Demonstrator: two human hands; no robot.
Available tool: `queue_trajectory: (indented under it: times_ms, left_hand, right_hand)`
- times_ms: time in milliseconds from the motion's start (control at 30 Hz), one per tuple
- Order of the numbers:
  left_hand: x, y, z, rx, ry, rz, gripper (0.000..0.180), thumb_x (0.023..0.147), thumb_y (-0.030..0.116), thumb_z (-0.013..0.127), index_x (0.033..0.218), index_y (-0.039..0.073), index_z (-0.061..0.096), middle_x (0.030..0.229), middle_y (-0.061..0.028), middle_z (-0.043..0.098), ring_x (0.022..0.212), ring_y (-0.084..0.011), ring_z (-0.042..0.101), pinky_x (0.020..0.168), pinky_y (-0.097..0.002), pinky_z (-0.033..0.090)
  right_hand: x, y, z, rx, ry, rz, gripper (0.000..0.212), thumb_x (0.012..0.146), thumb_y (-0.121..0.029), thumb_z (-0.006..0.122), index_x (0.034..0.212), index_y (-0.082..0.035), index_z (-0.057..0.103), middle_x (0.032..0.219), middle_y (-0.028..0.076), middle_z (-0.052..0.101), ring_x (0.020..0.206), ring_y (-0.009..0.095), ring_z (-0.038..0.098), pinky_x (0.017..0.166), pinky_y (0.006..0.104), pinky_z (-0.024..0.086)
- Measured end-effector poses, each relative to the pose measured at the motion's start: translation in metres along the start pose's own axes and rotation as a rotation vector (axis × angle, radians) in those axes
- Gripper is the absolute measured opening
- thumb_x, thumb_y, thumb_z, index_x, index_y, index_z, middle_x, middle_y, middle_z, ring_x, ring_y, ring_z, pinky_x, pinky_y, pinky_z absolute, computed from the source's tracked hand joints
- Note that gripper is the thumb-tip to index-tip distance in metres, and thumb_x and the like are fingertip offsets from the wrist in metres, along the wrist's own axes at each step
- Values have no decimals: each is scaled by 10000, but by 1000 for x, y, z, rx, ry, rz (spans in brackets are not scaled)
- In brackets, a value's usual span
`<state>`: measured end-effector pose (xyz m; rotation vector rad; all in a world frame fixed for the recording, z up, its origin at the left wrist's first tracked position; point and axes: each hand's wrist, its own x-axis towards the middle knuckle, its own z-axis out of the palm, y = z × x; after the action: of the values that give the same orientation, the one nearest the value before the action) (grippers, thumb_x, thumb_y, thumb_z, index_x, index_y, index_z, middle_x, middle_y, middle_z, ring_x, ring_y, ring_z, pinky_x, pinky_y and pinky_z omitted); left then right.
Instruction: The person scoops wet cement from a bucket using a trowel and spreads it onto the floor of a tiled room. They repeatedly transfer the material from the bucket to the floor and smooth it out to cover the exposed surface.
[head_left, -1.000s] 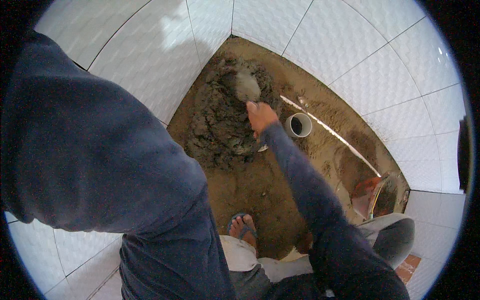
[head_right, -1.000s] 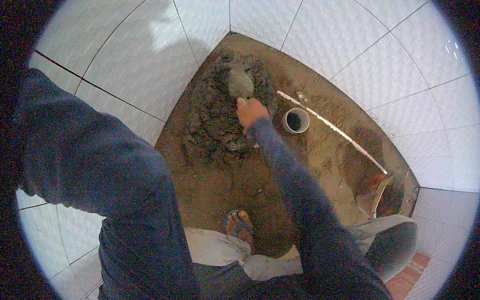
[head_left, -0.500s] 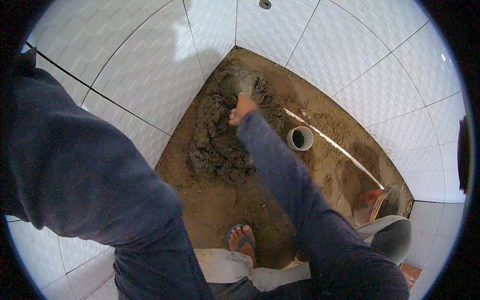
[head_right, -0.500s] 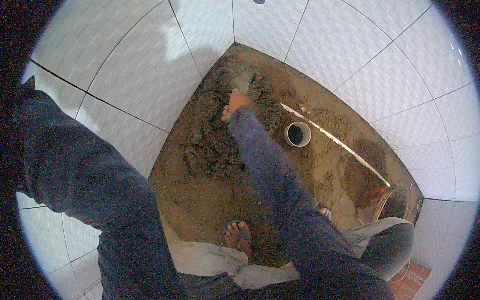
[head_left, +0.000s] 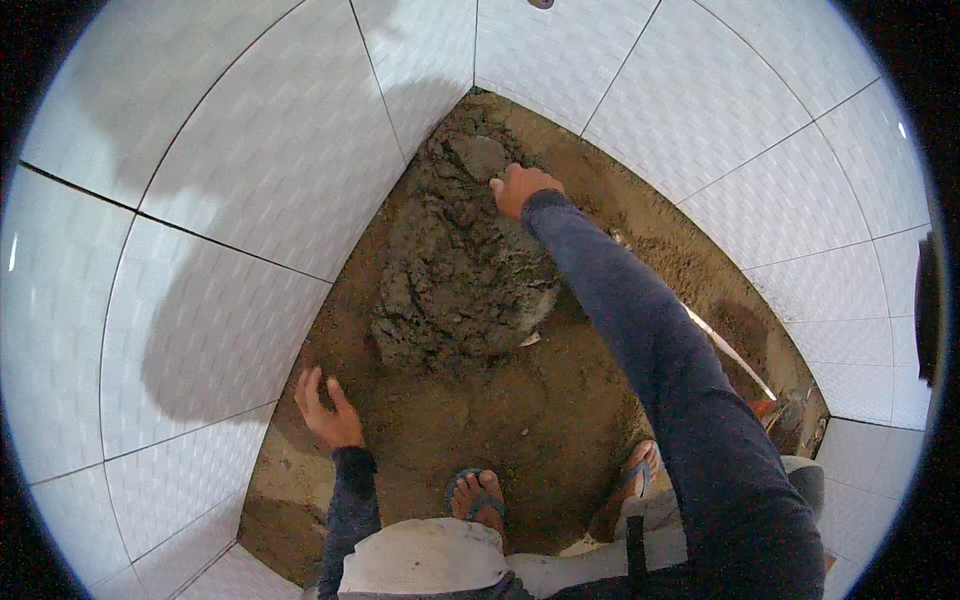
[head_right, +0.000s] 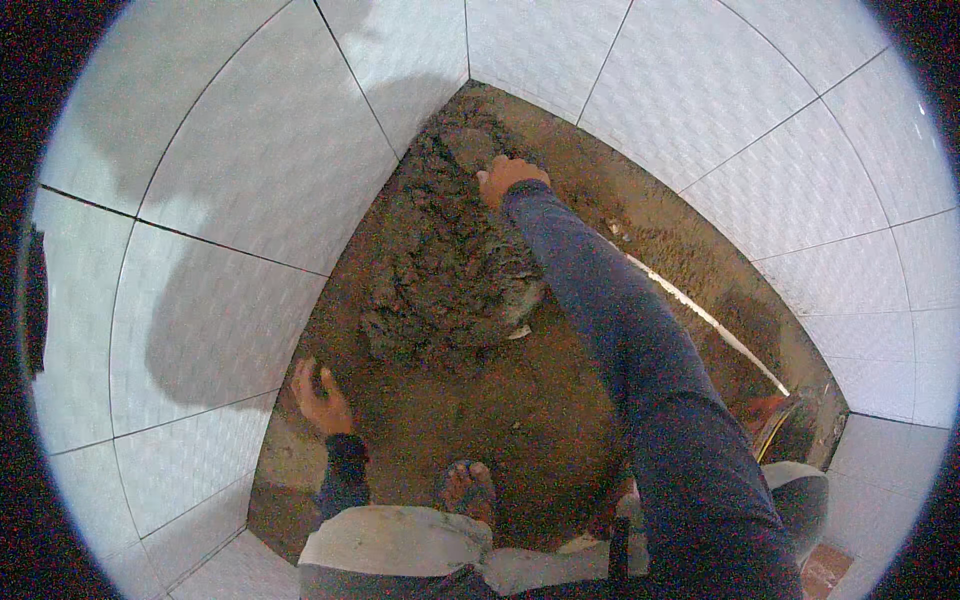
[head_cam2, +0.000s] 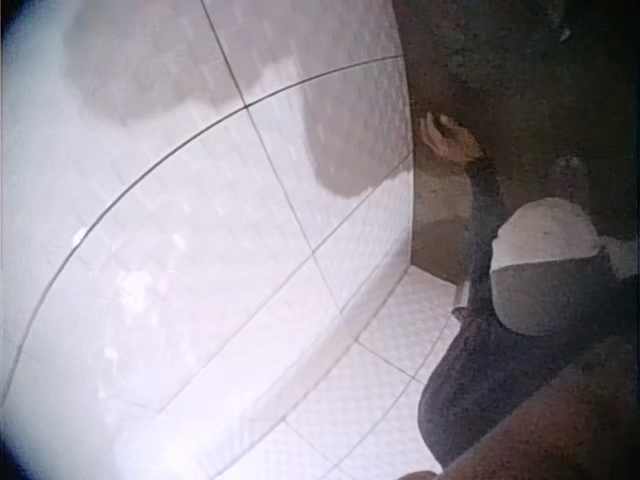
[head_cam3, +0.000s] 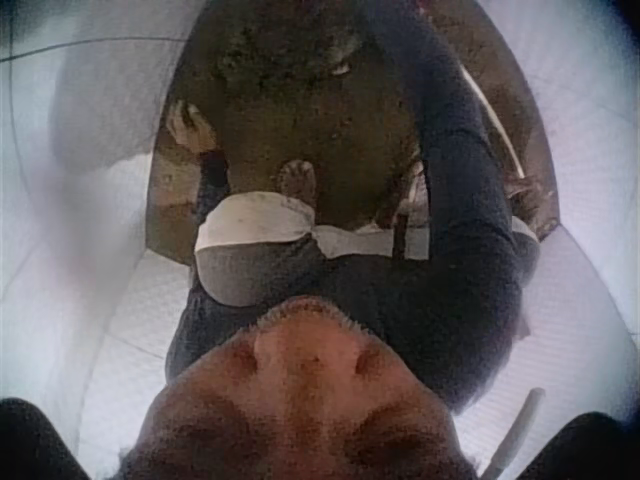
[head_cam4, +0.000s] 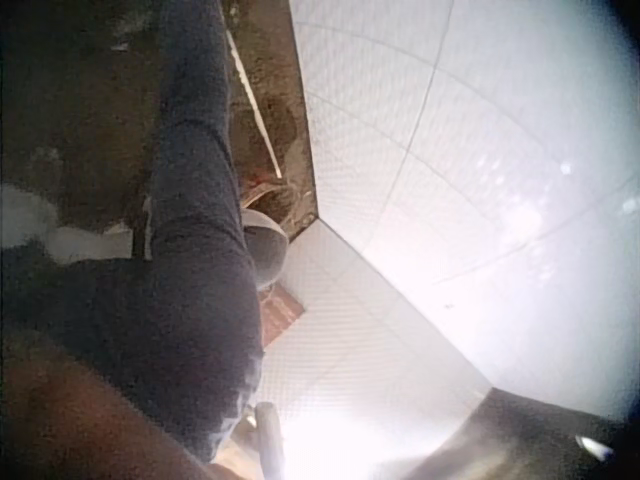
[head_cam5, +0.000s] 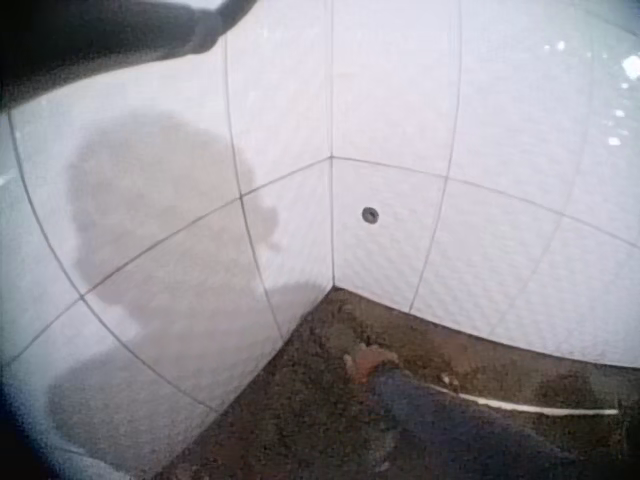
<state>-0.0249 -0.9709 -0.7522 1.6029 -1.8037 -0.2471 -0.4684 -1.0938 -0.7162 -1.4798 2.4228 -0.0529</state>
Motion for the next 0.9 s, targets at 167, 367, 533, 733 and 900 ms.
queue_trajectory:
  times_ms: [167,367,533,733,900]
  left_hand:
    - [-23,-7,15,363,-105,29,455,1002,366,459,1336,65,528,1447,-181,452,1353,-346,406,1120,-540,277]
    - [-19,-19,21,486,-110,93,507,1012,432,384,1362,86,507,1443,-165,465,1348,-344,422,1116,-556,275]
    - [-19,-19,27,537,-130,75,503,1016,437,371,1353,90,508,1433,-152,480,1345,-334,427,1105,-551,292]
    - [-11,-13,27,536,-121,77,517,1004,465,394,1359,103,498,1411,-159,494,1342,-333,429,1098,-560,290]
    - [-14,-22,33,541,-120,67,541,989,481,423,1366,100,483,1410,-169,487,1350,-343,418,1104,-569,273]
  right_hand:
    - [2,21,-15,-35,-13,107,524,952,-488,453,1174,-42,615,1143,222,663,1054,397,647,900,518,517]
    - [27,6,-28,80,-89,201,517,942,-467,469,1172,-43,655,1189,215,652,1103,375,636,946,507,500]
    - [57,-11,-52,100,-87,276,503,944,-450,473,1179,-44,654,1206,214,647,1131,357,627,958,499,494]
    - [65,2,-10,762,-74,550,498,956,-457,464,1080,-14,654,1080,264,659,952,343,682,787,506,541]
    - [57,-37,-9,1555,-135,827,505,965,-456,471,1224,-23,443,696,122,534,455,254,503,449,479,479]
